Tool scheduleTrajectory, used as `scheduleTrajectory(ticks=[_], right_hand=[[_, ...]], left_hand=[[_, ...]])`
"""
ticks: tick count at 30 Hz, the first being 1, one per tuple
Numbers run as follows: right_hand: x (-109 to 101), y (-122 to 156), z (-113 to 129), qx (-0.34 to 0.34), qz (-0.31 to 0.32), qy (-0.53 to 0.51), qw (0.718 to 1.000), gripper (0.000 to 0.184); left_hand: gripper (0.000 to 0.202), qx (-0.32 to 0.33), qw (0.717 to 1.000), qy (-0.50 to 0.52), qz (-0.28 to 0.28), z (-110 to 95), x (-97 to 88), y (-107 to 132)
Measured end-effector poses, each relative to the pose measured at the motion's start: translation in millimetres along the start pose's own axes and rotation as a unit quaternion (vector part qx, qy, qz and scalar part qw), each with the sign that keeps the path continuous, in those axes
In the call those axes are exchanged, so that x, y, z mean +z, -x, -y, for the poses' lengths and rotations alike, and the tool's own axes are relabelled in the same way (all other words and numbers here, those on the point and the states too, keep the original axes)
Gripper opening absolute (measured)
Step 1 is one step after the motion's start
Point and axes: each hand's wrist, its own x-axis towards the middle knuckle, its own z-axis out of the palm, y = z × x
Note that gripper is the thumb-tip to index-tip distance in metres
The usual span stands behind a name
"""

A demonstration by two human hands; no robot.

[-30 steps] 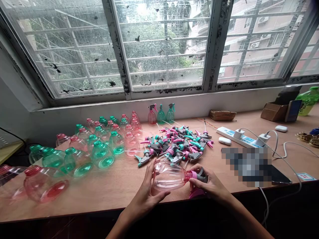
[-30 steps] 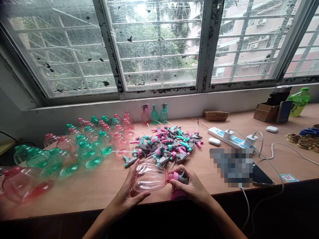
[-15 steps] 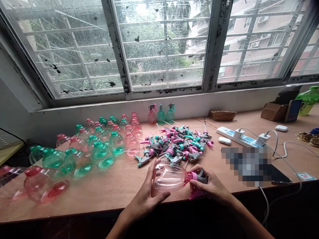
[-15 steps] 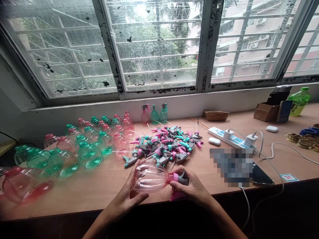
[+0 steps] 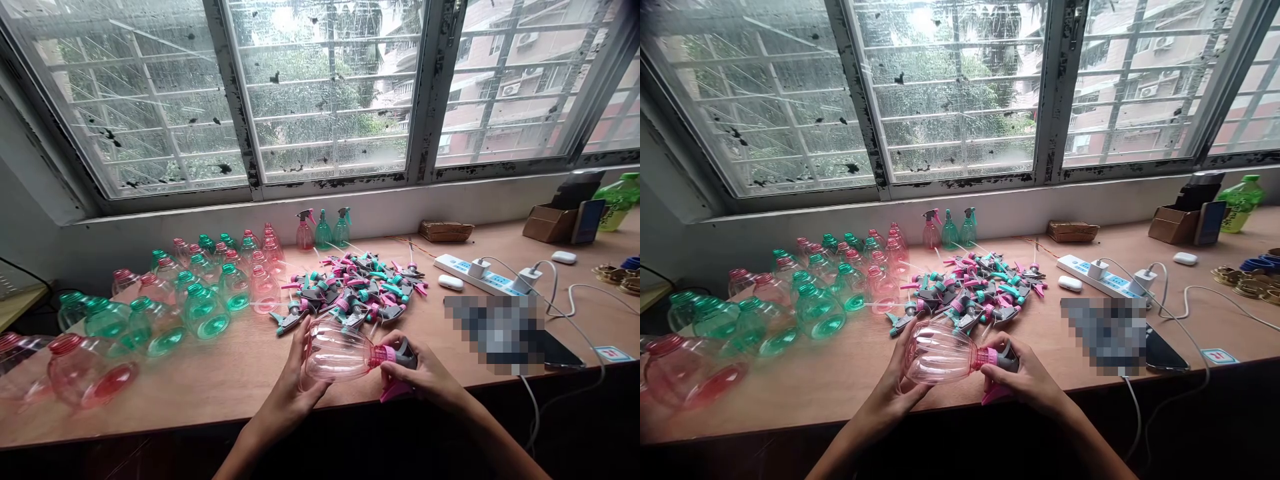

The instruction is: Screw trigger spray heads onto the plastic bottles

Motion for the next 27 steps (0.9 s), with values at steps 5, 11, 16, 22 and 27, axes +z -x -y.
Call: scheduleTrajectory(ticks=[5, 11, 16, 22, 27], right_hand=[[-1.9, -0.9, -0.3, 0.003, 0.003, 0.003, 1.0, 0.032], [-3.0, 0.8, -0.5, 0.008, 0.01, 0.004, 1.0, 0.033], [-2.9, 1.3, -0.2, 0.007, 0.012, 0.008, 1.0, 0.034], [-2.2, 0.3, -1.0, 0.0, 0.019, 0.015, 1.0, 0.03], [-2.2, -0.6, -2.5, -0.007, 0.02, 0.02, 1.0, 0.029]], left_hand=[[0.088, -0.006, 1.0, 0.018, -0.008, -6.2, 2.5, 1.0], [0.085, -0.01, 1.0, 0.018, -0.012, -13.5, 4.7, 2.1], [0.085, -0.001, 1.0, -0.012, -0.011, -13.2, 4.2, 1.2], [0.095, 0.004, 0.999, -0.042, 0.007, -15.3, 5.2, 1.1], [0.1, 0.001, 0.998, -0.056, 0.024, -11.9, 2.4, -0.9]])
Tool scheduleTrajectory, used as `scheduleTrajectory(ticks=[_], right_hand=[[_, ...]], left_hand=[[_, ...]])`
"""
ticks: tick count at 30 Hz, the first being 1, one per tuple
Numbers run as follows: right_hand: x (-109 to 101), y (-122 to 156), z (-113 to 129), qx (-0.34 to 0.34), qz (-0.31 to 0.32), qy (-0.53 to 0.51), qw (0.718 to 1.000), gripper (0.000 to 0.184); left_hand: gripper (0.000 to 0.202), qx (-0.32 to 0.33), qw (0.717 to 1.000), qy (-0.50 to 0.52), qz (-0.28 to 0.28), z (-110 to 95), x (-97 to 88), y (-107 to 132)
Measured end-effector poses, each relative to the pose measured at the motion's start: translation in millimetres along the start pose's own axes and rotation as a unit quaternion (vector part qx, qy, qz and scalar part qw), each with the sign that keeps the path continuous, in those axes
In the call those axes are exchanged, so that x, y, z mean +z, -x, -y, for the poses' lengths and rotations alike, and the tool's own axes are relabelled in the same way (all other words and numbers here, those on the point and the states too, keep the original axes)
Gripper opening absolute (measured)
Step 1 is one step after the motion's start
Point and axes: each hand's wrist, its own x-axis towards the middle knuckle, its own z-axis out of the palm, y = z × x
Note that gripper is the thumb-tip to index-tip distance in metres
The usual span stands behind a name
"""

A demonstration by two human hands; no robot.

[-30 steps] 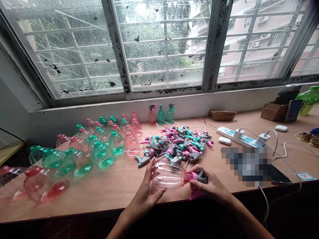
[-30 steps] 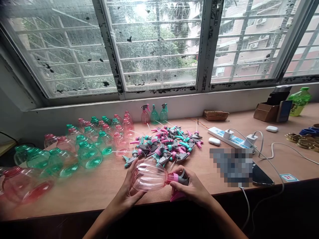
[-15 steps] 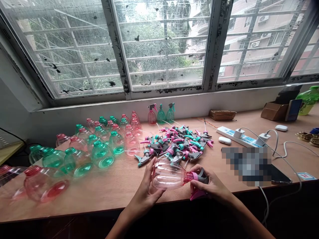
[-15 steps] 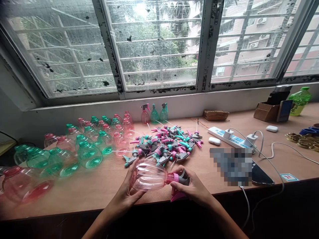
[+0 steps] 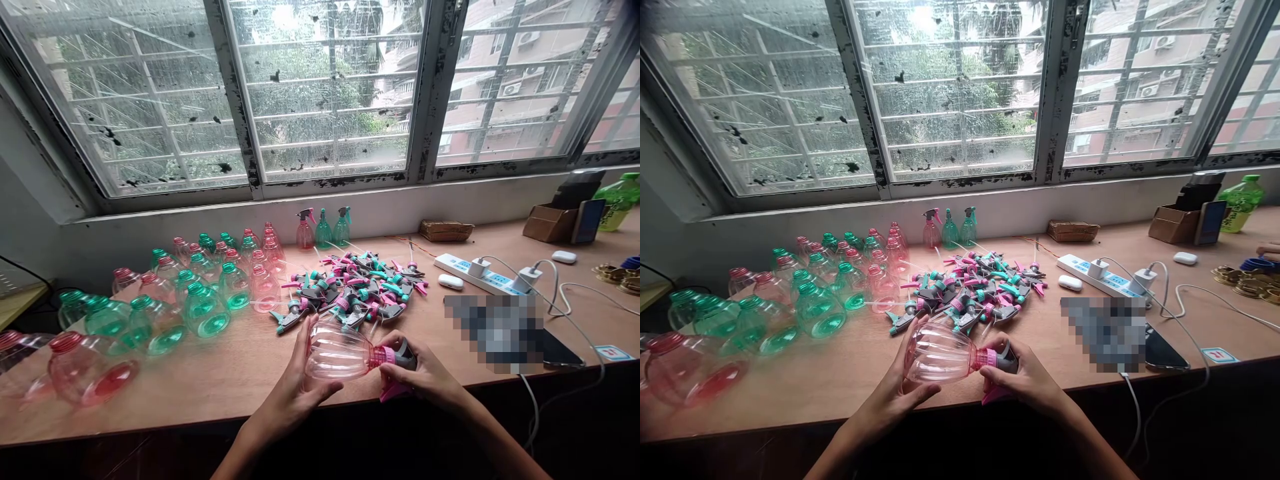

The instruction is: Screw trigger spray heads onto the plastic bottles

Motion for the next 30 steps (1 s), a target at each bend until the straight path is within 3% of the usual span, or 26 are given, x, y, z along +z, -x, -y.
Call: scheduleTrajectory(ticks=[8, 13, 22, 30], right_hand=[[1.7, 0.7, 2.8, -0.007, 0.0, 0.006, 1.0, 0.025], [-0.2, -0.9, -0.1, -0.013, 0.007, 0.006, 1.0, 0.025], [2.6, 1.0, 5.0, -0.011, -0.004, -0.001, 1.0, 0.023], [0.7, -0.2, -0.9, -0.012, -0.004, -0.006, 1.0, 0.025]], left_hand=[[0.084, 0.029, 1.0, 0.0, -0.001, 3.7, 1.5, 0.5], [0.101, -0.007, 1.0, 0.002, 0.0, -4.0, 1.6, 1.9], [0.09, -0.001, 1.0, 0.006, -0.001, 10.3, -0.4, 0.7], [0.098, -0.02, 1.0, 0.009, 0.002, -5.1, 1.1, 2.1]])
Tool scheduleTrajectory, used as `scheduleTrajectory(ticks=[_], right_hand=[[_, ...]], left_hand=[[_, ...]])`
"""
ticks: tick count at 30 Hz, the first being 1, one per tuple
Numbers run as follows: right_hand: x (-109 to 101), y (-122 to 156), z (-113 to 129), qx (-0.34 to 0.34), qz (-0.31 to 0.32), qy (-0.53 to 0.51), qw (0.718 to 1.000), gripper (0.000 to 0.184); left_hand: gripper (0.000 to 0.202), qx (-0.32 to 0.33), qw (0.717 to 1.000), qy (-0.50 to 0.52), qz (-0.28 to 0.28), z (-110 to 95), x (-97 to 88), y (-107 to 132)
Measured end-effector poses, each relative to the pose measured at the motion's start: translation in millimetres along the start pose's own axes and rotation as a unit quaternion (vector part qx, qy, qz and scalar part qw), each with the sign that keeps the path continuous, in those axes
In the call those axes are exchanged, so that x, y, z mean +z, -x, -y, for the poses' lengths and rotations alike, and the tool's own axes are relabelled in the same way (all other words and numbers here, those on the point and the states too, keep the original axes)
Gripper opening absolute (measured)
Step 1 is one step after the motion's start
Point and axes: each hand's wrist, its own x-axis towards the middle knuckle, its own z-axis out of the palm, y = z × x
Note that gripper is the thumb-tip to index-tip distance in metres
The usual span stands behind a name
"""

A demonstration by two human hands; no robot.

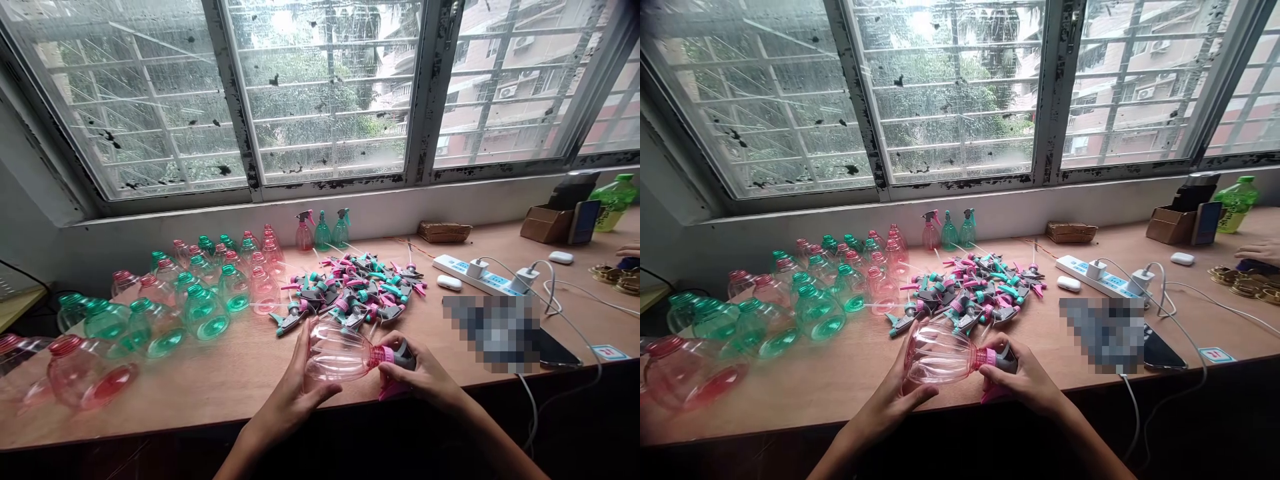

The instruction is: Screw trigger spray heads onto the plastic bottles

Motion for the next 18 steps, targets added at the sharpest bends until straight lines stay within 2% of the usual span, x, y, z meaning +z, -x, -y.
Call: scheduleTrajectory(ticks=[4, 7, 9, 13, 18], right_hand=[[-0.6, -1.8, -4.3, -0.001, 0.001, 0.0, 1.0, 0.027], [-1.2, -1.8, -4.7, -0.005, 0.008, 0.005, 1.0, 0.027], [-1.7, -1.2, -4.0, -0.007, 0.012, 0.008, 1.0, 0.026], [-1.8, -0.7, -1.7, -0.009, 0.013, 0.013, 1.0, 0.025], [-1.0, -1.7, -0.2, -0.01, 0.011, 0.018, 1.0, 0.025]], left_hand=[[0.099, 0.022, 1.0, -0.003, -0.002, 7.0, -0.1, -1.5], [0.09, 0.037, 0.999, 0.003, -0.003, 10.4, 0.3, -0.9], [0.089, 0.026, 1.0, 0.01, -0.006, 8.3, 0.7, 0.8], [0.101, -0.007, 1.0, 0.023, 0.0, 0.9, 0.4, 3.3], [0.101, 0.003, 0.999, 0.038, 0.002, 3.0, -0.1, -2.0]])
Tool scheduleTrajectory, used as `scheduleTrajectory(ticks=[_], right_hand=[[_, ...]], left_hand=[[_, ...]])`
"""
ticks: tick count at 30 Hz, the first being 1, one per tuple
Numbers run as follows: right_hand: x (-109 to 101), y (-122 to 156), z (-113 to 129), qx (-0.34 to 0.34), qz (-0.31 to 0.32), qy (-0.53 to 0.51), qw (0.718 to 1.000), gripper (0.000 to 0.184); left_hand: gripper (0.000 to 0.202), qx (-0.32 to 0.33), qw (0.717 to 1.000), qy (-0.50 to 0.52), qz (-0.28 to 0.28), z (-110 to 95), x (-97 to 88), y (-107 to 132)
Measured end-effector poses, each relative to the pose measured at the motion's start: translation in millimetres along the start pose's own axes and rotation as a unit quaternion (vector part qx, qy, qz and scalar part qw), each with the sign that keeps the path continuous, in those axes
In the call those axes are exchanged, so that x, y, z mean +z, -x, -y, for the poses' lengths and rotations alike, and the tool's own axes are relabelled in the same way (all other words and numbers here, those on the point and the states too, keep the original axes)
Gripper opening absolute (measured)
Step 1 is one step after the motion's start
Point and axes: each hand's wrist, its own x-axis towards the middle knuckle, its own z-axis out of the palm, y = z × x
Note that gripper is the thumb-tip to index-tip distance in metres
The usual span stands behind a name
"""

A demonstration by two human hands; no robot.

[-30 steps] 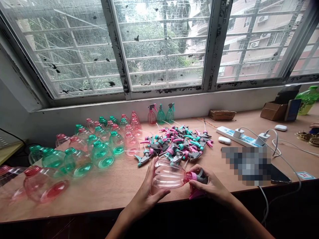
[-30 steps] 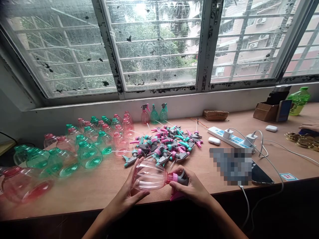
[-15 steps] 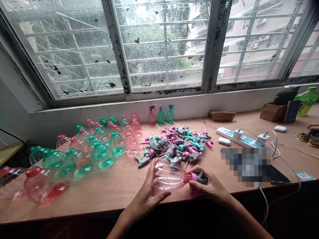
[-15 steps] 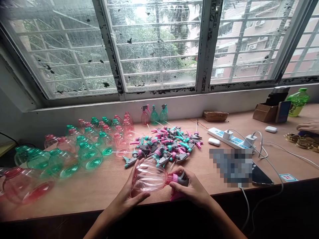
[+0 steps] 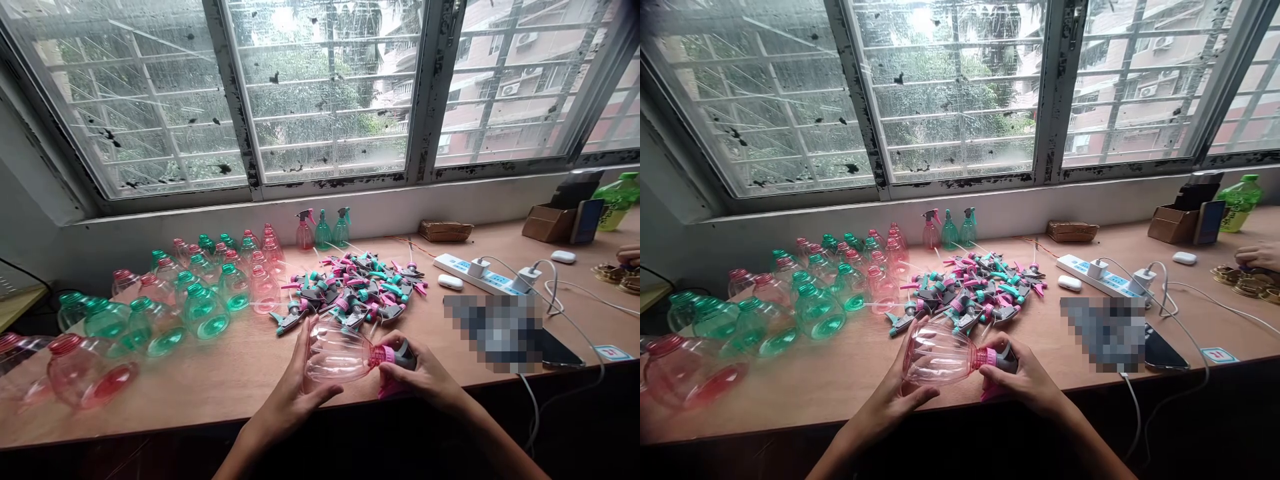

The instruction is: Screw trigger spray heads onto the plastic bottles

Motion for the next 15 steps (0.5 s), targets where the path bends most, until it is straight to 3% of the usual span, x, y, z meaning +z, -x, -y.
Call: scheduleTrajectory(ticks=[6, 15], right_hand=[[0.2, 0.5, -1.7, -0.003, -0.006, 0.003, 1.0, 0.026], [-0.3, 1.4, -0.4, -0.002, 0.002, 0.006, 1.0, 0.026]], left_hand=[[0.097, 0.051, 0.996, -0.076, -0.012, 9.3, -1.6, -2.8], [0.106, 0.015, 0.998, -0.054, 0.012, 4.4, -3.9, 0.1]])
